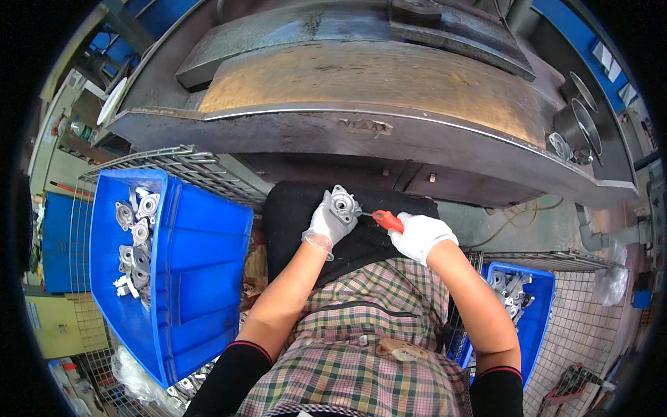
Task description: Manually clean and process metal components using a hand tool and then placing them into a larger fabrication machine for drilling or surfacing.
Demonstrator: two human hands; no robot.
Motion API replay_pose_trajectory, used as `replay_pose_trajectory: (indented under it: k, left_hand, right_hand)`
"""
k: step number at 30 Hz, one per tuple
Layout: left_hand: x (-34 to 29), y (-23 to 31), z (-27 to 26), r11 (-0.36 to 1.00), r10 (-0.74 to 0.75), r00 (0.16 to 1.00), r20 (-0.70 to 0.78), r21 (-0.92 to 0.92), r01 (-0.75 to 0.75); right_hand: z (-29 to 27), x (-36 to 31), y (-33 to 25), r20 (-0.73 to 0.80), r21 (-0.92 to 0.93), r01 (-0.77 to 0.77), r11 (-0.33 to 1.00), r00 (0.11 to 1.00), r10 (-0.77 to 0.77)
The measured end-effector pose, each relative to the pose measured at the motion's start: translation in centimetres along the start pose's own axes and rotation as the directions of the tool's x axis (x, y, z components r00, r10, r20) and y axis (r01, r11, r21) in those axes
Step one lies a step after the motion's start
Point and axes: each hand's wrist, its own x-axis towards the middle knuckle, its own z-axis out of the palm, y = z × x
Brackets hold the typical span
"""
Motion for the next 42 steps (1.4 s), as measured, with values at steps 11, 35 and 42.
replay_pose_trajectory:
  k: [11, 35, 42]
  left_hand:
    - [-0.1, 0.0, 0.3, 0.998, 0.037, 0.997, -0.061, 0.045, -0.034]
    - [-0.6, -0.1, -0.4, 0.996, 0.074, 0.996, -0.042, 0.056, -0.071]
    - [-0.4, -0.1, -0.5, 0.993, 0.100, 0.995, 0.026, 0.055, -0.101]
  right_hand:
    - [0.2, 0.3, -0.1, 0.020, 0.005, -0.006, 1.000, 1.000, 0.006]
    - [0.3, 4.0, -2.1, -0.082, 0.056, 0.059, 0.997, 0.995, -0.055]
    - [0.6, 5.5, -2.1, -0.098, 0.073, 0.032, 0.997, 0.995, -0.025]
